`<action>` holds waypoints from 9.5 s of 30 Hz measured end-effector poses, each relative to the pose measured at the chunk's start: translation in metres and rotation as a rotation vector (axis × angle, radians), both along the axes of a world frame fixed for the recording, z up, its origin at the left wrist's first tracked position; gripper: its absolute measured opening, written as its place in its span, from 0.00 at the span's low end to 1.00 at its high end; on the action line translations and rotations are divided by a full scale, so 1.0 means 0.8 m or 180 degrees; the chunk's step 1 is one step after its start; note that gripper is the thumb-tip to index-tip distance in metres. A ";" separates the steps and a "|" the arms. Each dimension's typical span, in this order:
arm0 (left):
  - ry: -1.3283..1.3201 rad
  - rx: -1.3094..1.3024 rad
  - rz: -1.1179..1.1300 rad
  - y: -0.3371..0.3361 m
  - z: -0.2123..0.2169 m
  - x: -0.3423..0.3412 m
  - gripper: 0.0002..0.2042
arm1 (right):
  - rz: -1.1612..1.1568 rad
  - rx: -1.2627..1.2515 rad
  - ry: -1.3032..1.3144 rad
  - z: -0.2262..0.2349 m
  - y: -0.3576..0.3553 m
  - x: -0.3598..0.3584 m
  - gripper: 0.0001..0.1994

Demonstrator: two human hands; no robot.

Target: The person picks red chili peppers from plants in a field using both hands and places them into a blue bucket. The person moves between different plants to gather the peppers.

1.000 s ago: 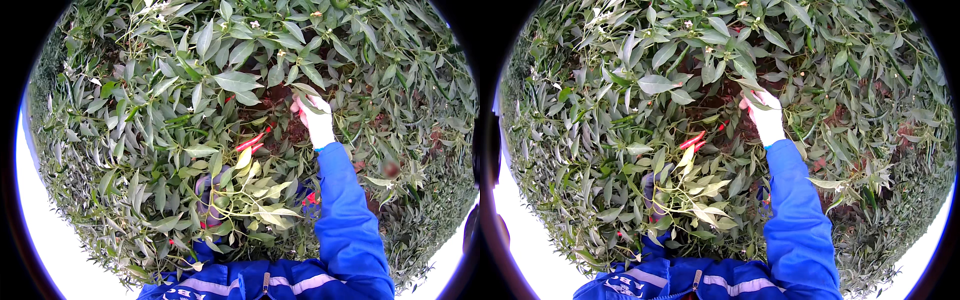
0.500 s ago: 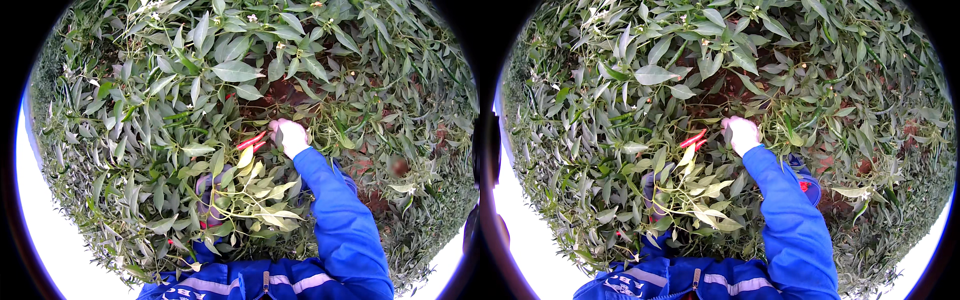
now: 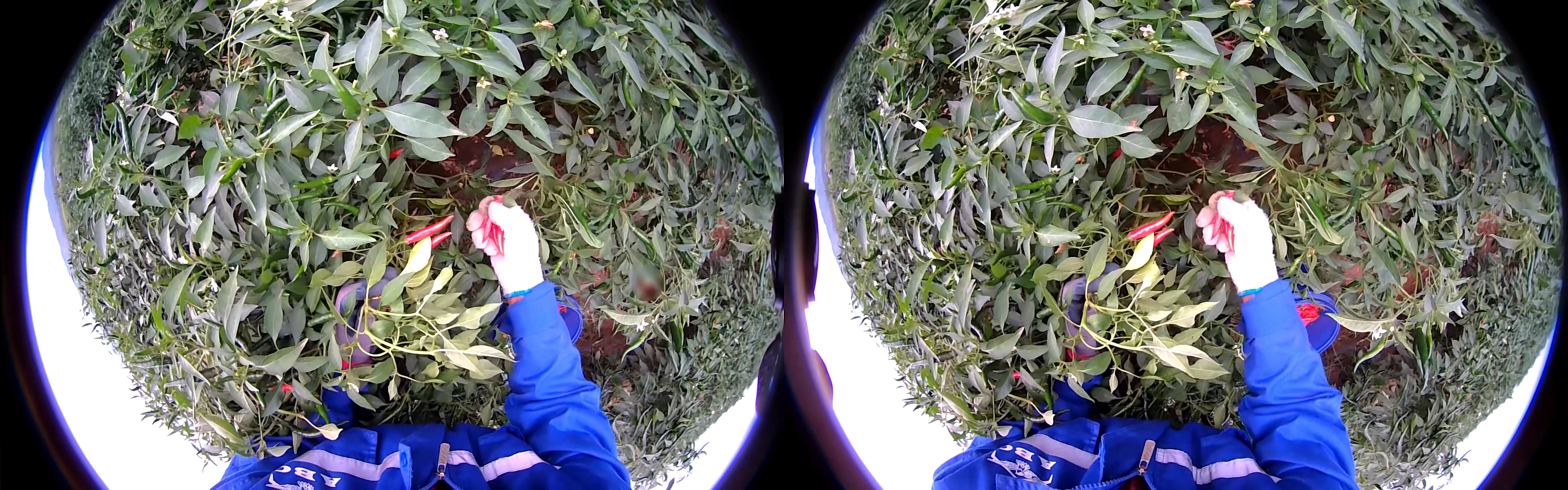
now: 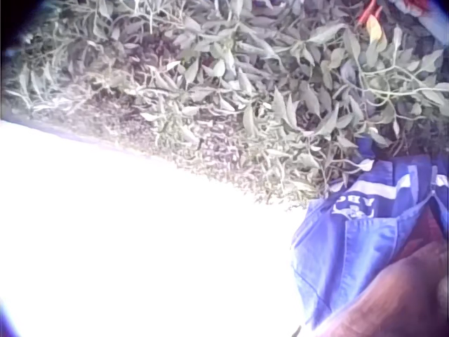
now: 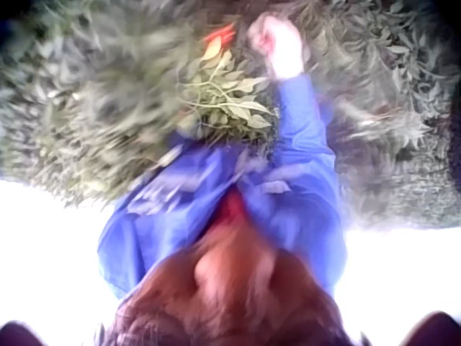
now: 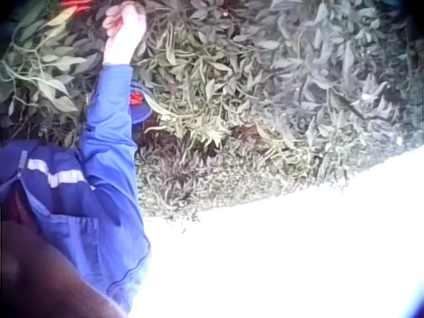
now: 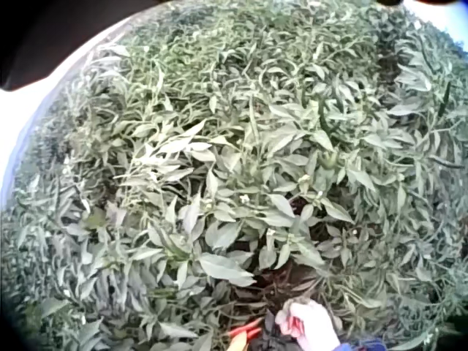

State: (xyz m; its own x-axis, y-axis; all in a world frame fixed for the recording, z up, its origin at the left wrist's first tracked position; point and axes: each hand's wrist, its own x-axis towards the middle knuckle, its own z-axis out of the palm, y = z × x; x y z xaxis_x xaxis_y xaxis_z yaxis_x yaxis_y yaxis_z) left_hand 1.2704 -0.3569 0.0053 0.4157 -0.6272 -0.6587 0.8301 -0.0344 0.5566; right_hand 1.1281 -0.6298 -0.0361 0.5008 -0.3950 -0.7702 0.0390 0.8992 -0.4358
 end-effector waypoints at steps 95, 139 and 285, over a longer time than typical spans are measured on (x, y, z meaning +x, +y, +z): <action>-0.1110 -0.0159 -0.0909 -0.061 0.030 0.008 0.17 | -0.2999 0.0887 -0.0532 0.082 0.159 -0.243 0.08; -0.6332 0.2989 -0.3523 -0.304 0.071 0.222 0.13 | -0.0602 -0.2627 0.0065 0.103 -0.050 0.159 0.19; -0.2096 -0.0711 -0.2174 -0.197 0.232 -0.023 0.27 | 0.1779 -0.0801 -0.0425 0.328 0.003 -0.062 0.13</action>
